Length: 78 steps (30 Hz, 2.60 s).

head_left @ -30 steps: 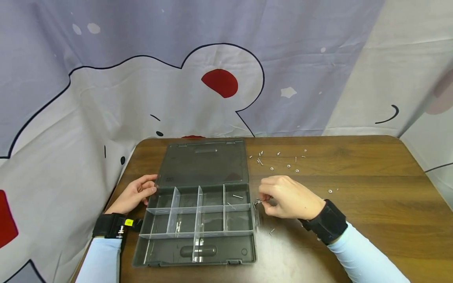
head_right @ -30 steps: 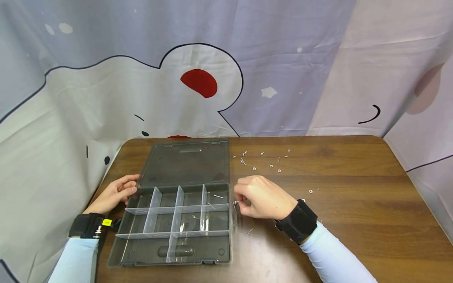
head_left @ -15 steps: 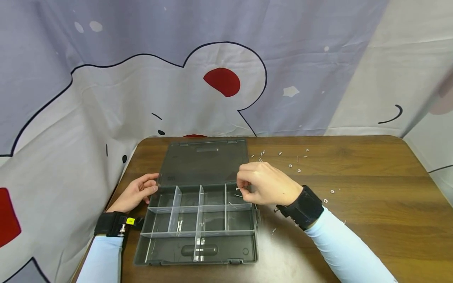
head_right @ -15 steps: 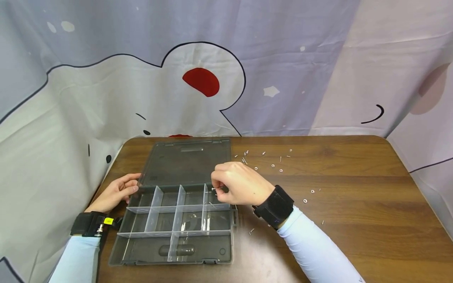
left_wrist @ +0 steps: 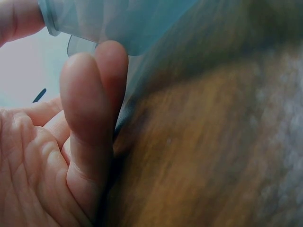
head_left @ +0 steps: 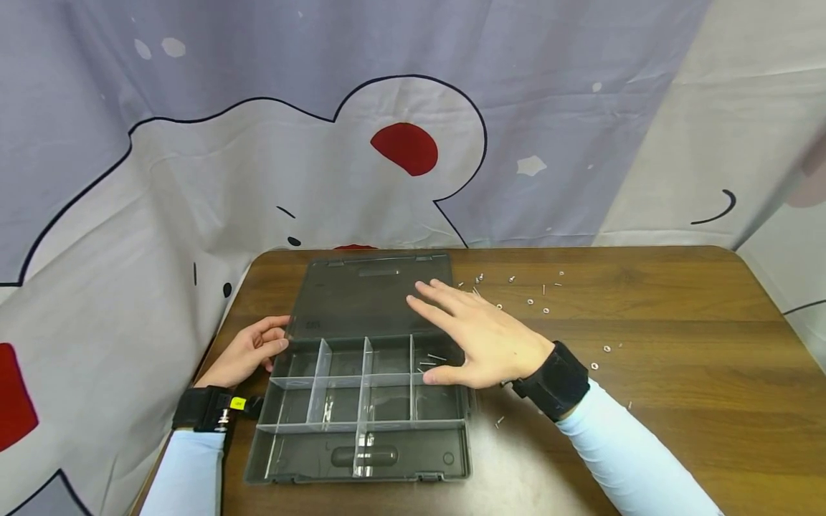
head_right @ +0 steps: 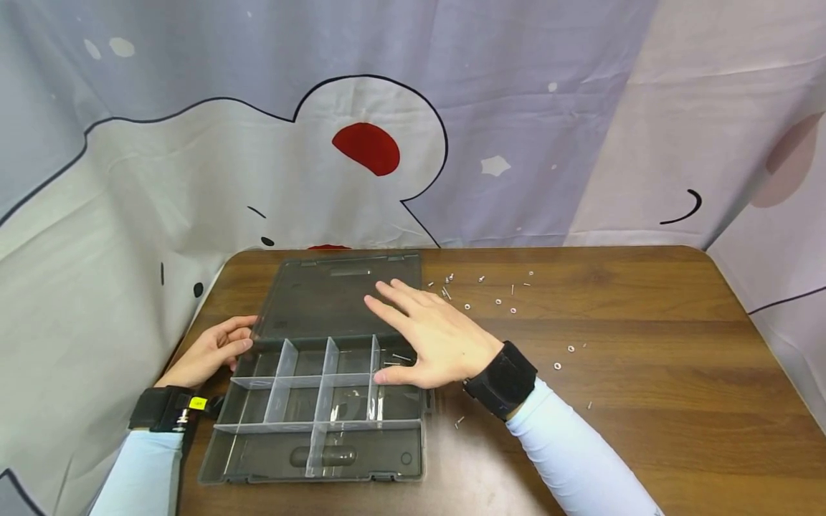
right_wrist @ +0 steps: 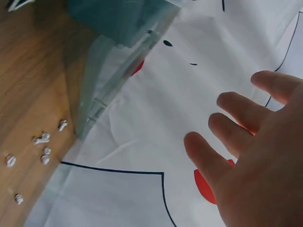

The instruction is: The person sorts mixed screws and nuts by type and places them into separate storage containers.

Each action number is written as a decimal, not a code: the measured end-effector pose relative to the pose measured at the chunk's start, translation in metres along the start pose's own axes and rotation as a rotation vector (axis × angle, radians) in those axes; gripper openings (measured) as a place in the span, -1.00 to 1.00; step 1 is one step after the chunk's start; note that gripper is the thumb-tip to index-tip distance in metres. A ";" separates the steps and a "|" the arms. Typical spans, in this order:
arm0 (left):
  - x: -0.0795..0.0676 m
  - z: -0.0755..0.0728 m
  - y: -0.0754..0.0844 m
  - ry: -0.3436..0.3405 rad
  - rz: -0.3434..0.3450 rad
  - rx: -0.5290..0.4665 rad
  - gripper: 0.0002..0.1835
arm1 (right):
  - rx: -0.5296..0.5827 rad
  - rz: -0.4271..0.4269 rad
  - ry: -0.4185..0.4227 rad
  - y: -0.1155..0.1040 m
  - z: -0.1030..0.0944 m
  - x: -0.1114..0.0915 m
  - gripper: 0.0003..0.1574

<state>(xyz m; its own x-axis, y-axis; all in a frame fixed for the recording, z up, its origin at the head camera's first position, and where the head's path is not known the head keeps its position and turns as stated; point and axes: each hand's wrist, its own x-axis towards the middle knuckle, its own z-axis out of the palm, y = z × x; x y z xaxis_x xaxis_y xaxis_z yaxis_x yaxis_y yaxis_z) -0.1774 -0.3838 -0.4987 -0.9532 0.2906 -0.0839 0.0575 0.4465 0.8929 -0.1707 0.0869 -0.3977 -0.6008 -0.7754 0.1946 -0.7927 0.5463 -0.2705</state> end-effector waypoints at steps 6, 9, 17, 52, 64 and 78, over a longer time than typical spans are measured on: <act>-0.001 0.001 0.000 0.002 0.007 0.000 -0.39 | 0.010 0.004 -0.014 0.007 0.004 -0.012 0.26; -0.001 0.001 0.001 0.003 0.008 0.001 -0.39 | 0.002 -0.006 -0.013 0.013 0.006 -0.019 0.21; 0.000 0.000 0.001 -0.001 0.013 -0.008 -0.38 | -0.004 -0.001 -0.010 0.028 0.016 -0.039 0.04; -0.001 -0.001 0.001 -0.011 0.023 -0.015 -0.40 | -0.116 -0.040 0.060 0.031 0.058 -0.046 -0.72; 0.000 0.001 -0.001 -0.006 0.029 -0.003 -0.41 | -0.109 0.025 0.052 0.038 0.055 -0.053 -0.69; 0.001 0.003 -0.004 0.006 0.048 -0.017 -0.45 | -0.040 0.029 0.092 0.039 0.038 -0.052 -0.72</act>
<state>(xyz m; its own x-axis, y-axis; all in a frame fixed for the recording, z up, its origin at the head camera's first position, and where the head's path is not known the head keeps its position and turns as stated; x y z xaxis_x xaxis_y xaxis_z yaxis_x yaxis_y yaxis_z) -0.1775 -0.3822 -0.5035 -0.9512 0.3064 -0.0377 0.0986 0.4173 0.9034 -0.1665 0.1368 -0.4545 -0.6293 -0.7276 0.2731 -0.7770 0.5820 -0.2399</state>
